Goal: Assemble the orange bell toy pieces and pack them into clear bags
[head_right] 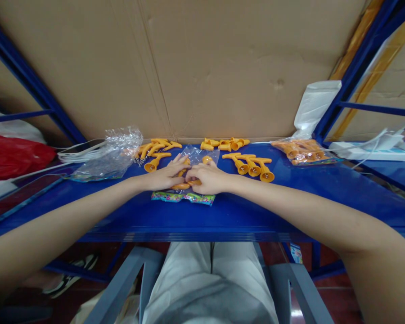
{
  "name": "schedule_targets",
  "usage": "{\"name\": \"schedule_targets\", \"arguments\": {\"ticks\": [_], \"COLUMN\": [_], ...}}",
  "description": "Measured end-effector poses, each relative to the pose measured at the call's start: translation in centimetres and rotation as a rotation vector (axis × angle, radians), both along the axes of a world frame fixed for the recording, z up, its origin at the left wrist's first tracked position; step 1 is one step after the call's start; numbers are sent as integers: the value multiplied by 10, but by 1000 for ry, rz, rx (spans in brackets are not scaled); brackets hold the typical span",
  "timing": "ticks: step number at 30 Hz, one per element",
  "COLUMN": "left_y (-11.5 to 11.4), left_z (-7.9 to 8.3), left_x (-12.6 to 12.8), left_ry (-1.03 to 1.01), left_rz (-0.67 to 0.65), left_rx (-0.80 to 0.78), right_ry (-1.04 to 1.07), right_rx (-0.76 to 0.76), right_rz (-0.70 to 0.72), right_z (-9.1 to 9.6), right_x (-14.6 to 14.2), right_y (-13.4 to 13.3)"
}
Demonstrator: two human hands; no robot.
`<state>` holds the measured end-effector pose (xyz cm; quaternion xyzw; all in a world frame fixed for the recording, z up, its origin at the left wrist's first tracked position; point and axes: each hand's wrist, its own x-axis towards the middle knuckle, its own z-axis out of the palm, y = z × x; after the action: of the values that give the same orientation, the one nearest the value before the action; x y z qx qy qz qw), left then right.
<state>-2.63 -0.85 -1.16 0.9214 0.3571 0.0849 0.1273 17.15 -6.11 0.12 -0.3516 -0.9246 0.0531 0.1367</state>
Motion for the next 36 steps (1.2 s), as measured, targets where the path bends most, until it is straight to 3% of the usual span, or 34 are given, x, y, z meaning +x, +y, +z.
{"name": "schedule_targets", "arguments": {"ticks": [9,17,28,32,36], "left_y": [-24,-29,-32,-37,-42], "left_z": [2,7,19,21,13], "left_x": [4,9,9,4,6], "left_ry": [197,287,347,270,34], "left_rz": [67,53,13,-13,-160], "left_rx": [144,191,191,195,214], "right_ry": [48,116,142,145,130], "right_rx": [-9,-43,-76,-46,-15], "right_rz": [24,51,200,171,125], "right_z": [-5,-9,-4,-3,-2], "right_x": [-4,-5,-2,6,13], "right_y": [5,8,14,10,6]}}
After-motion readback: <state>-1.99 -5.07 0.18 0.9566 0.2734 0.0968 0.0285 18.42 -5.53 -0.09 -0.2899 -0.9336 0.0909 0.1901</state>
